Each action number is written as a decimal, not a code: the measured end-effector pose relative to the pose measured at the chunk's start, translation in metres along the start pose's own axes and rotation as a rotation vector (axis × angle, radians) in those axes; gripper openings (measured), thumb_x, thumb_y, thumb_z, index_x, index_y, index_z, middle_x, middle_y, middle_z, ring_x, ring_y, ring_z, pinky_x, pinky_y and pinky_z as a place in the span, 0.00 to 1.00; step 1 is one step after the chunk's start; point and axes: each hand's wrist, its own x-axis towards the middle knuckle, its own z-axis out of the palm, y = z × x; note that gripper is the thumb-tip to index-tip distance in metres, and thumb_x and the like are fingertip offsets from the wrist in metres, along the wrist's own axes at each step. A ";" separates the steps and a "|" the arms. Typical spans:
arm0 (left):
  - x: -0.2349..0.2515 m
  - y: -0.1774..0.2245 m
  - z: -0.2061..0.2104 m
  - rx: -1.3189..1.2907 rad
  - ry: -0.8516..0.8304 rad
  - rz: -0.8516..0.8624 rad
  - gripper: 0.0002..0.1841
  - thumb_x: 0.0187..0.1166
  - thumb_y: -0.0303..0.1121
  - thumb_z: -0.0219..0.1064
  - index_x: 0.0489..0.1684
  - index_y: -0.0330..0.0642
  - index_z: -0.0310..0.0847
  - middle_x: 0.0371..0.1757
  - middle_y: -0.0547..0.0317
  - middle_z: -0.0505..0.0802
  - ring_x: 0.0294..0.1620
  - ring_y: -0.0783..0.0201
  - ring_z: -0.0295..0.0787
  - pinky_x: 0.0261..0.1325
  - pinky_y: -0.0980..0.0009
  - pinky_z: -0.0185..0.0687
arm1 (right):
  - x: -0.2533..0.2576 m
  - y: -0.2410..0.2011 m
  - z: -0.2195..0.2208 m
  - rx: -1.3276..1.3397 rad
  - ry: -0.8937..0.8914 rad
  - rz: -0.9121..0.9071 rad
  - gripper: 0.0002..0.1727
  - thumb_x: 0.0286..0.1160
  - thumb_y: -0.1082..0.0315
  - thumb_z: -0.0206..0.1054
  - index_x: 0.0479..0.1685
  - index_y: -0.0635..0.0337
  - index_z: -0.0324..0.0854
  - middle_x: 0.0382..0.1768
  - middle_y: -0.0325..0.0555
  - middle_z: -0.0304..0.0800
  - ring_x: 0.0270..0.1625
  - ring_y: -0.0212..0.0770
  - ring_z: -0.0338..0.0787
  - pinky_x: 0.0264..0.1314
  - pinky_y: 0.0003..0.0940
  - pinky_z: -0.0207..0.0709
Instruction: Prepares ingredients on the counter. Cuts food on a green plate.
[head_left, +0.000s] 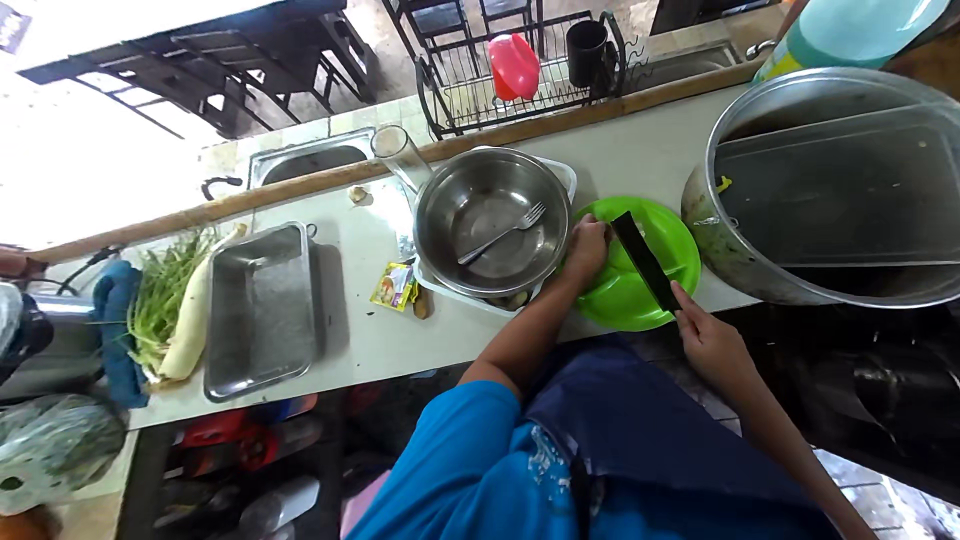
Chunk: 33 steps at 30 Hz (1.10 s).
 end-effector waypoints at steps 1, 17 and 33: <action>0.000 0.000 0.000 0.002 0.005 0.004 0.12 0.85 0.31 0.64 0.53 0.36 0.91 0.62 0.40 0.89 0.67 0.46 0.86 0.74 0.52 0.79 | 0.001 0.000 0.000 0.003 -0.007 -0.002 0.29 0.94 0.64 0.45 0.93 0.53 0.60 0.47 0.66 0.92 0.41 0.64 0.91 0.48 0.62 0.82; -0.002 0.001 0.003 0.008 0.010 -0.022 0.11 0.80 0.27 0.66 0.53 0.35 0.91 0.62 0.39 0.89 0.67 0.44 0.85 0.73 0.51 0.79 | 0.005 -0.029 -0.014 -0.173 -0.192 0.162 0.30 0.97 0.61 0.41 0.97 0.42 0.50 0.55 0.67 0.91 0.55 0.67 0.91 0.58 0.63 0.80; -0.009 0.027 -0.018 -0.089 -0.007 -0.030 0.24 0.74 0.28 0.72 0.72 0.38 0.80 0.73 0.32 0.80 0.75 0.35 0.76 0.74 0.42 0.76 | -0.021 0.000 -0.030 0.141 0.097 0.115 0.28 0.96 0.61 0.45 0.93 0.49 0.60 0.35 0.56 0.89 0.28 0.48 0.85 0.35 0.48 0.82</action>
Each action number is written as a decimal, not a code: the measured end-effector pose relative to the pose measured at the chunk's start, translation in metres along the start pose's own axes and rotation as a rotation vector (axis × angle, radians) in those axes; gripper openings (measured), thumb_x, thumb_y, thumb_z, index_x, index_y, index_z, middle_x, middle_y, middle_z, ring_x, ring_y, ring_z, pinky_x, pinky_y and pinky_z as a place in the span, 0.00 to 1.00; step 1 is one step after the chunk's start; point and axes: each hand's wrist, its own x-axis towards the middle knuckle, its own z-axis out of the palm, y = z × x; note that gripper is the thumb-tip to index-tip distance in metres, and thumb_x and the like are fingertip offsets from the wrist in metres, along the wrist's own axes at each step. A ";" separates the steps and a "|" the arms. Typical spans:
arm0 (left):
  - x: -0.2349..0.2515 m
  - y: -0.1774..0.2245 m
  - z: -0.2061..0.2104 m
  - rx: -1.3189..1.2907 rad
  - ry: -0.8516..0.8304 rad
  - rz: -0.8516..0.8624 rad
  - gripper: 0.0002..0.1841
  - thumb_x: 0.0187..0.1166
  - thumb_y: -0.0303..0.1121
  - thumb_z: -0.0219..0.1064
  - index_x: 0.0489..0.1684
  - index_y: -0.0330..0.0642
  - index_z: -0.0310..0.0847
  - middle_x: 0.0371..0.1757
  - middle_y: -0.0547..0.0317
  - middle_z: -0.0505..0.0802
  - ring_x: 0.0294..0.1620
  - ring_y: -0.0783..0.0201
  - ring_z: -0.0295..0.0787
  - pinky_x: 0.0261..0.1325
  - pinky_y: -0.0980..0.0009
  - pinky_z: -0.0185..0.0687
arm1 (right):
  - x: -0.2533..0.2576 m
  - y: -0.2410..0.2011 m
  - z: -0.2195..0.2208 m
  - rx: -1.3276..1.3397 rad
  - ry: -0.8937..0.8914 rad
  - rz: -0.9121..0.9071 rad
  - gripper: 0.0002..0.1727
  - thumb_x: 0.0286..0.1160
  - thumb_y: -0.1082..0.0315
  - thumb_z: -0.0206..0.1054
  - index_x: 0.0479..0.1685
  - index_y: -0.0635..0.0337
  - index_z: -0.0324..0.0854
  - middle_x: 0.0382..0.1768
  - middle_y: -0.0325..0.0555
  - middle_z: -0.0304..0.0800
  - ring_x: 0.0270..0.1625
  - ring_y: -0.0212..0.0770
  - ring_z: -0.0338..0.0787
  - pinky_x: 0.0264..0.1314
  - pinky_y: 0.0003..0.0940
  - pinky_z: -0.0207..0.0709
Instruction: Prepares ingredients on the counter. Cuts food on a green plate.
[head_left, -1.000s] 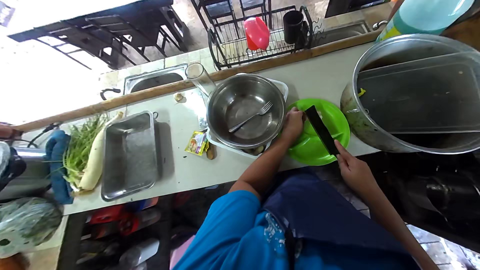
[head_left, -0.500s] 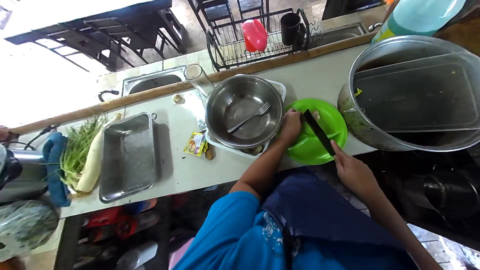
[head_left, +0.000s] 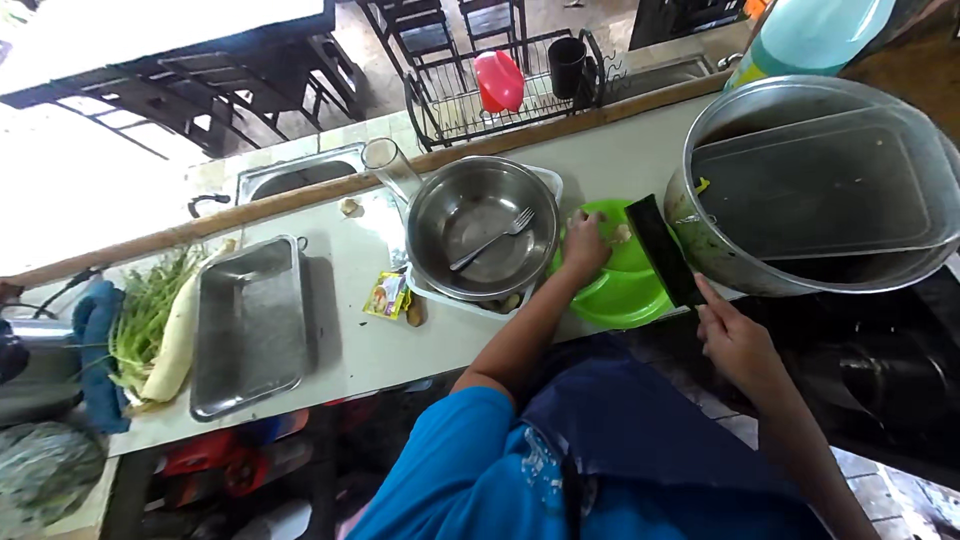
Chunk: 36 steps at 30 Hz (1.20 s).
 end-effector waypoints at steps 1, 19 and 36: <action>0.002 0.003 0.003 -0.001 -0.011 0.025 0.22 0.78 0.34 0.71 0.70 0.37 0.81 0.70 0.32 0.83 0.73 0.36 0.79 0.73 0.42 0.77 | -0.001 0.001 -0.004 -0.015 0.020 0.001 0.28 0.96 0.61 0.44 0.93 0.49 0.60 0.35 0.58 0.89 0.29 0.49 0.85 0.36 0.49 0.82; 0.025 0.009 0.021 0.147 -0.114 0.115 0.22 0.76 0.33 0.72 0.69 0.36 0.82 0.68 0.36 0.85 0.74 0.38 0.79 0.73 0.42 0.77 | -0.007 0.006 0.011 -0.062 0.064 0.002 0.28 0.95 0.64 0.46 0.93 0.53 0.60 0.42 0.64 0.92 0.34 0.57 0.89 0.43 0.56 0.82; 0.027 0.006 0.033 0.171 -0.101 0.116 0.16 0.81 0.35 0.67 0.64 0.41 0.85 0.62 0.40 0.88 0.68 0.40 0.84 0.66 0.44 0.81 | 0.001 0.003 0.020 -0.124 0.000 0.029 0.28 0.95 0.63 0.45 0.93 0.53 0.60 0.50 0.68 0.92 0.44 0.66 0.92 0.51 0.62 0.82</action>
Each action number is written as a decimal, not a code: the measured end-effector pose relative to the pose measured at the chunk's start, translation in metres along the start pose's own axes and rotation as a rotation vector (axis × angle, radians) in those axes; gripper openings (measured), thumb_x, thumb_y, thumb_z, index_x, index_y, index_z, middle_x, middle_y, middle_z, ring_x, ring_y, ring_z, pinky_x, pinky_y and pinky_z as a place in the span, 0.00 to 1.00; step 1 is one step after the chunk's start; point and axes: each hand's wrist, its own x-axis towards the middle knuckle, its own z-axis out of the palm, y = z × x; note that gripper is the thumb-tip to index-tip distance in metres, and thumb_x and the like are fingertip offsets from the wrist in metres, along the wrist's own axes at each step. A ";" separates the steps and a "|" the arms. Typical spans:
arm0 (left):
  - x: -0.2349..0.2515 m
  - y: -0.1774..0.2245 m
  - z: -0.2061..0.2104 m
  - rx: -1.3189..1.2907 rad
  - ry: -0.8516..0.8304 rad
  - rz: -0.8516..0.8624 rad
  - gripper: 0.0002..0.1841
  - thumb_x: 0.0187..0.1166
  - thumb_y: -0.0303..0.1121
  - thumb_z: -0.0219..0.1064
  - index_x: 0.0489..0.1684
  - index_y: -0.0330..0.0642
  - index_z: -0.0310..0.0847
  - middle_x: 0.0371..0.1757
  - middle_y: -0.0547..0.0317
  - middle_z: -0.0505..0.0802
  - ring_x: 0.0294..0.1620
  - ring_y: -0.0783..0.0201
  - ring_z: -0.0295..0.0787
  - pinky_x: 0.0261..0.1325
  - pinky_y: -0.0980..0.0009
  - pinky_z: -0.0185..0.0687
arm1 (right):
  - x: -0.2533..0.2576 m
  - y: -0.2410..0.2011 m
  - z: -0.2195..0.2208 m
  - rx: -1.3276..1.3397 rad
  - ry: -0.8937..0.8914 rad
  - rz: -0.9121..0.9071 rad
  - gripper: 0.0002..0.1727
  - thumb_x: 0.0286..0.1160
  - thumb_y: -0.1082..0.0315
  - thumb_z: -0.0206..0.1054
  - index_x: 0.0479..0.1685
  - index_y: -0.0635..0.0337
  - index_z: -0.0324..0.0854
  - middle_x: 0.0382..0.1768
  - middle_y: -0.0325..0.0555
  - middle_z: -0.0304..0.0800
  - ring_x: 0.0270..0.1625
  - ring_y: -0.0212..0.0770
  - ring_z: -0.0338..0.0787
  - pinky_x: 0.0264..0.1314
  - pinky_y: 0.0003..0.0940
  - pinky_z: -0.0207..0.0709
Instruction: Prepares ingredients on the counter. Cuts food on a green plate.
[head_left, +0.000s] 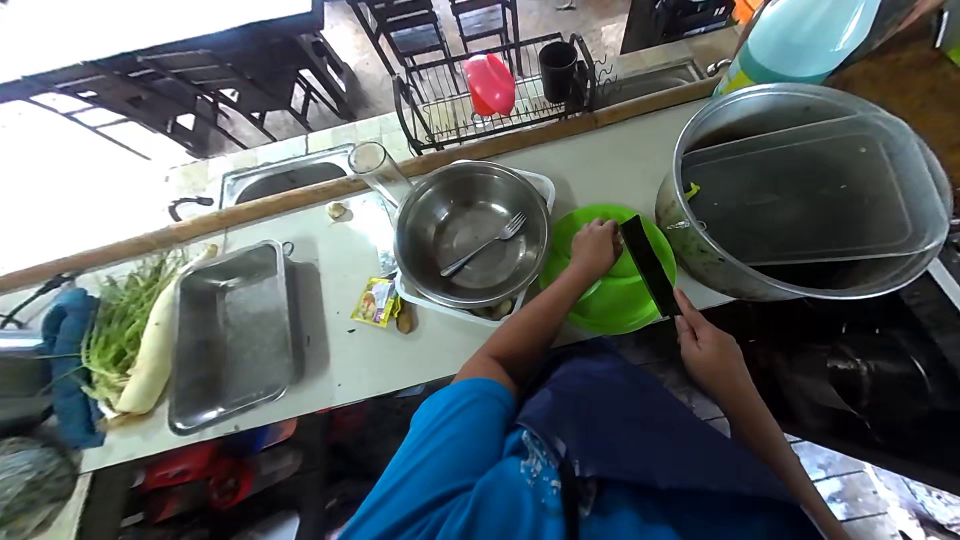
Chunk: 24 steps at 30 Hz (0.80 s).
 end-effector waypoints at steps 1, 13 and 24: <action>0.000 -0.001 0.001 -0.002 0.003 0.002 0.16 0.81 0.35 0.67 0.63 0.41 0.86 0.62 0.41 0.89 0.67 0.41 0.84 0.66 0.44 0.81 | 0.000 0.000 0.000 -0.007 -0.004 0.000 0.28 0.95 0.63 0.45 0.93 0.53 0.59 0.50 0.68 0.93 0.45 0.66 0.92 0.52 0.63 0.82; 0.002 -0.004 0.001 0.020 -0.016 0.013 0.13 0.83 0.35 0.65 0.60 0.44 0.88 0.61 0.45 0.90 0.68 0.42 0.84 0.67 0.43 0.79 | 0.027 -0.009 -0.003 -0.040 -0.122 0.039 0.29 0.97 0.61 0.42 0.96 0.48 0.54 0.55 0.67 0.92 0.53 0.66 0.92 0.60 0.63 0.80; 0.003 -0.007 -0.007 0.056 0.053 -0.081 0.17 0.84 0.38 0.64 0.64 0.38 0.85 0.65 0.38 0.88 0.72 0.39 0.81 0.73 0.43 0.73 | 0.004 -0.014 -0.039 -0.160 -0.228 0.108 0.29 0.97 0.60 0.42 0.96 0.45 0.53 0.57 0.70 0.90 0.57 0.72 0.90 0.62 0.69 0.77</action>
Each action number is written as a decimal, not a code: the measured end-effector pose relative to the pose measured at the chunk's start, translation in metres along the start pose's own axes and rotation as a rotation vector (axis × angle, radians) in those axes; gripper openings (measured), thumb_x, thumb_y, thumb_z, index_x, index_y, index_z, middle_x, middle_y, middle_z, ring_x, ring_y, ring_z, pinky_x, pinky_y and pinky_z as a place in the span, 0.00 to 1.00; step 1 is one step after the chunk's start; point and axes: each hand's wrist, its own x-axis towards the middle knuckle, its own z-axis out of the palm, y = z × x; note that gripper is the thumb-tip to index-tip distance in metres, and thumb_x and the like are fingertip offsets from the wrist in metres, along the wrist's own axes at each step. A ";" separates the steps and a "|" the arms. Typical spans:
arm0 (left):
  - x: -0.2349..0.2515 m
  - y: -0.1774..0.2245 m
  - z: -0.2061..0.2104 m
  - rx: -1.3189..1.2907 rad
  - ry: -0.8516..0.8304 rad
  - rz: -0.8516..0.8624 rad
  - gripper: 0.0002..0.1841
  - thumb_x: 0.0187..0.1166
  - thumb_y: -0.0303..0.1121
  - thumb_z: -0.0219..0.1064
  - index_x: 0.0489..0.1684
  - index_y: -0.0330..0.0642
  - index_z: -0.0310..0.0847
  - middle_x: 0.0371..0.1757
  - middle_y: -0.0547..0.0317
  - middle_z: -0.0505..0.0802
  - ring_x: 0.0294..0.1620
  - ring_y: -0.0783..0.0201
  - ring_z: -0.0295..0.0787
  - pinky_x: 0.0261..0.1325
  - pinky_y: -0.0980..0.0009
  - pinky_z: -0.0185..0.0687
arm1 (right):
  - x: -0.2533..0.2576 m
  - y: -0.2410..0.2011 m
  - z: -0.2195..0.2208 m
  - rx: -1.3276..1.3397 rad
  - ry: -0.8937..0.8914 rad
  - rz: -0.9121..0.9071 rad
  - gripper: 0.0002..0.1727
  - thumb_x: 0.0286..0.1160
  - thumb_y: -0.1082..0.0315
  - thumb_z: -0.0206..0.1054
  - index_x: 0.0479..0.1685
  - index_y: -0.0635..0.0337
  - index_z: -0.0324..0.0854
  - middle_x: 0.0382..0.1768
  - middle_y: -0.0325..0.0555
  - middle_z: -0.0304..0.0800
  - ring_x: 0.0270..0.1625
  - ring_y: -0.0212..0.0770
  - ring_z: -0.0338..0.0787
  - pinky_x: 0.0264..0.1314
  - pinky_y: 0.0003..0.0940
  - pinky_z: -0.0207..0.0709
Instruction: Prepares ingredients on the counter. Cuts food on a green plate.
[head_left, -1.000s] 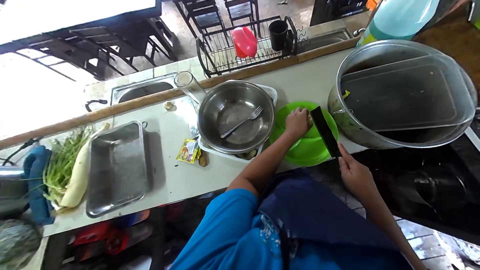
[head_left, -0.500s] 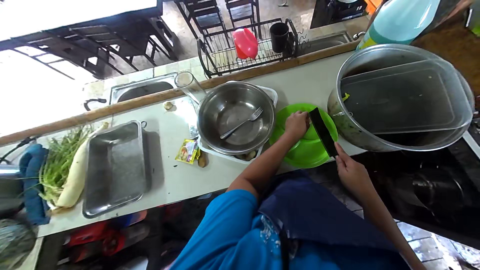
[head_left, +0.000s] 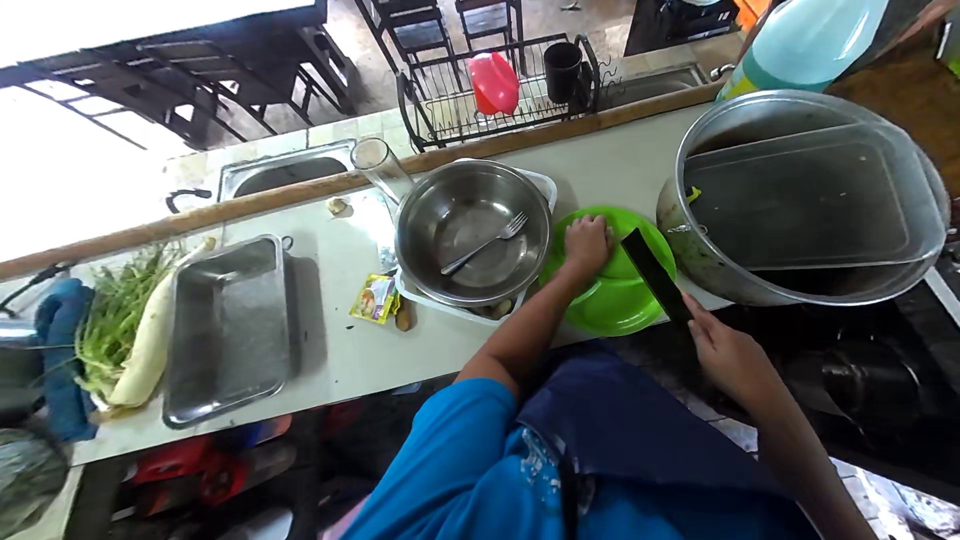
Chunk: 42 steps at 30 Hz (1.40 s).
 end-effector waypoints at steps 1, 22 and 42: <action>0.001 -0.001 -0.001 -0.024 -0.009 -0.013 0.18 0.83 0.38 0.67 0.64 0.38 0.84 0.66 0.38 0.87 0.72 0.38 0.80 0.74 0.42 0.73 | 0.000 0.003 0.001 0.016 0.014 -0.014 0.29 0.97 0.60 0.42 0.95 0.46 0.54 0.56 0.70 0.91 0.56 0.71 0.91 0.62 0.68 0.77; -0.221 -0.087 -0.108 -0.283 0.427 0.012 0.14 0.82 0.31 0.67 0.61 0.36 0.86 0.58 0.45 0.92 0.54 0.55 0.93 0.55 0.55 0.91 | 0.100 -0.040 0.077 -0.230 0.320 -0.053 0.32 0.88 0.70 0.53 0.91 0.36 0.65 0.68 0.80 0.76 0.70 0.77 0.79 0.68 0.67 0.74; -0.374 -0.244 -0.161 -0.121 0.707 -0.738 0.20 0.86 0.39 0.66 0.69 0.37 0.81 0.68 0.38 0.87 0.64 0.45 0.89 0.64 0.46 0.84 | 0.176 -0.108 0.041 -0.283 0.179 -0.370 0.17 0.77 0.76 0.68 0.63 0.66 0.86 0.64 0.77 0.83 0.71 0.84 0.75 0.66 0.83 0.66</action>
